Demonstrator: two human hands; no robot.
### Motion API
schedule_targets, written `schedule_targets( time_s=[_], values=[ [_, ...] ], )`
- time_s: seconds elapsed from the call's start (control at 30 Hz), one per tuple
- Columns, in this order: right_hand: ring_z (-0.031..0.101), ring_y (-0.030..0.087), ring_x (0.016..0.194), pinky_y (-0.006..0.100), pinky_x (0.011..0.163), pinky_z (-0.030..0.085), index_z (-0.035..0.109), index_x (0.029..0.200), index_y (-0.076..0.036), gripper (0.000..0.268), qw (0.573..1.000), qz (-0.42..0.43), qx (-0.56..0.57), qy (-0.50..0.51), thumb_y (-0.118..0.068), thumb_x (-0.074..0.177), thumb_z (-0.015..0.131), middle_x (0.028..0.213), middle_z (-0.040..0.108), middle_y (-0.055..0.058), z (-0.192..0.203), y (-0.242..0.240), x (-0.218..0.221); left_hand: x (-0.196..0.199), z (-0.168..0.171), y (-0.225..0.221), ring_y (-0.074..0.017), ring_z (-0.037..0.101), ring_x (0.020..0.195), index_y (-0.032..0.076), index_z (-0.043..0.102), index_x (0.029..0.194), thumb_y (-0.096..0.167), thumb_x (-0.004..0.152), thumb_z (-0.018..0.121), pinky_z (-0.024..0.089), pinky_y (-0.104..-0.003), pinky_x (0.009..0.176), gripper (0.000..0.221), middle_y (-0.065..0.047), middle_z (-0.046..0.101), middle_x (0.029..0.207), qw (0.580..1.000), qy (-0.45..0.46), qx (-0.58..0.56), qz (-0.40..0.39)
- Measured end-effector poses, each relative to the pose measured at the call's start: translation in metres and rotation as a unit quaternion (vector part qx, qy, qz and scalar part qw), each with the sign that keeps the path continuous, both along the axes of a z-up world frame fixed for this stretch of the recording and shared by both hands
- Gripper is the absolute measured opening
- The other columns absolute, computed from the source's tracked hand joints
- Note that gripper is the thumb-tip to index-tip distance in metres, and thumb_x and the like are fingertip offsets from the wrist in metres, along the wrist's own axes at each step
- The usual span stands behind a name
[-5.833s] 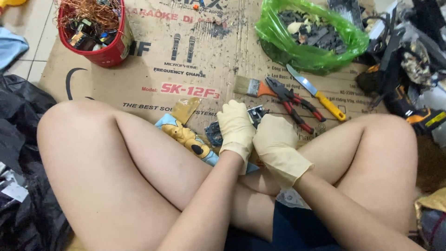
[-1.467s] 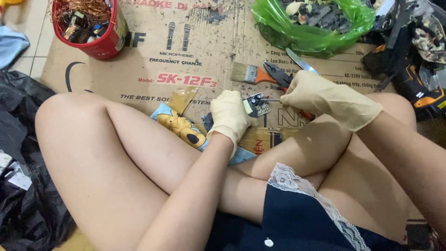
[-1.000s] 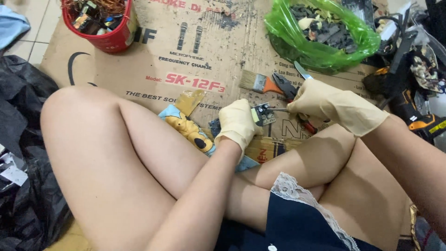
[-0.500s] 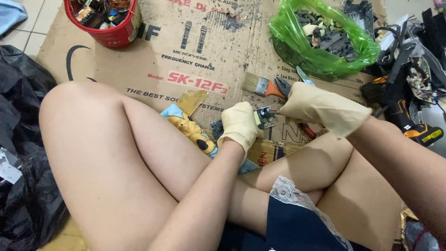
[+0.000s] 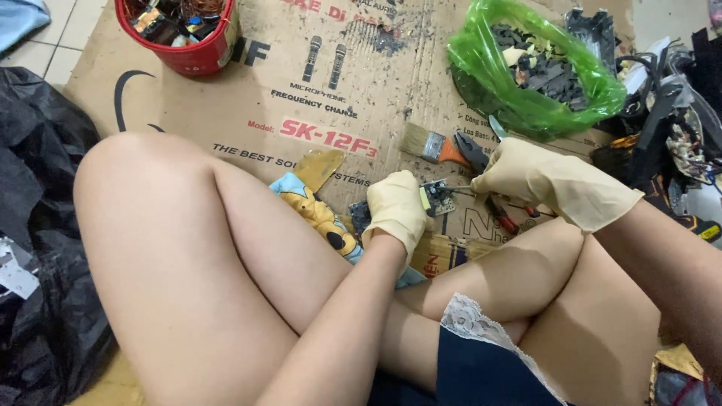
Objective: The person sits on the floor and uses pliers and a knife to scrape and pry at a small electronic component. They manipulate the component with gloved hands, removing material and adjusting its position on a cushioned surface.
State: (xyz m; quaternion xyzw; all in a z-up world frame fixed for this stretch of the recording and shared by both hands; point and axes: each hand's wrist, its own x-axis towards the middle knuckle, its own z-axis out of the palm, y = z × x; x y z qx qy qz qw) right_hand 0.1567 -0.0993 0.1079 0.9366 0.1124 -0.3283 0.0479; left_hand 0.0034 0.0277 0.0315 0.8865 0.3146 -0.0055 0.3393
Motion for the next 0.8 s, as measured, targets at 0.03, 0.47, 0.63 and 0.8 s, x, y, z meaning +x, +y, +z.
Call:
schedule_targets(
  time_s=[0.03, 0.47, 0.63, 0.8],
  values=[
    [0.057, 0.022, 0.038, 0.037, 0.044, 0.047, 0.083, 0.073, -0.007, 0.024, 1.0, -0.002, 0.01, 0.004, -0.03, 0.079, 0.08, 0.054, 0.069, 0.012, 0.0, 0.002, -0.001, -0.001, -0.001, 0.0, -0.0303, 0.068, 0.104, 0.007, 0.064, 0.111, 0.052, 0.045, 0.099, 0.054, -0.042, 0.089, 0.086, -0.01, 0.067, 0.109, 1.0, 0.0, 0.0, 0.002],
    [0.074, 0.032, 0.081, 0.044, 0.071, 0.058, 0.088, 0.091, -0.014, 0.022, 0.999, 0.011, -0.038, 0.001, -0.031, 0.082, 0.077, 0.088, 0.078, 0.017, -0.001, 0.009, -0.021, 0.002, -0.008, -0.001, -0.0306, 0.067, 0.103, 0.006, 0.063, 0.111, 0.052, 0.045, 0.099, 0.055, -0.042, 0.089, 0.088, -0.011, 0.066, 0.109, 1.0, -0.005, -0.013, 0.017],
    [0.073, 0.038, 0.106, 0.049, 0.092, 0.056, 0.085, 0.108, -0.017, 0.034, 0.996, 0.085, -0.037, 0.003, -0.035, 0.082, 0.072, 0.102, 0.081, 0.019, 0.013, 0.011, -0.019, 0.0, -0.012, -0.001, -0.0307, 0.067, 0.103, 0.005, 0.063, 0.111, 0.052, 0.046, 0.099, 0.055, -0.042, 0.088, 0.089, -0.011, 0.065, 0.109, 1.0, -0.001, -0.005, 0.008],
    [0.074, 0.039, 0.103, 0.049, 0.092, 0.056, 0.087, 0.105, -0.022, 0.034, 0.995, 0.081, -0.041, -0.044, -0.041, 0.08, 0.073, 0.094, 0.083, 0.016, 0.013, -0.028, 0.021, 0.0, -0.017, 0.0, -0.0308, 0.067, 0.102, 0.005, 0.062, 0.112, 0.053, 0.046, 0.099, 0.055, -0.042, 0.088, 0.09, -0.012, 0.064, 0.109, 1.0, 0.007, 0.008, 0.008]
  ],
)
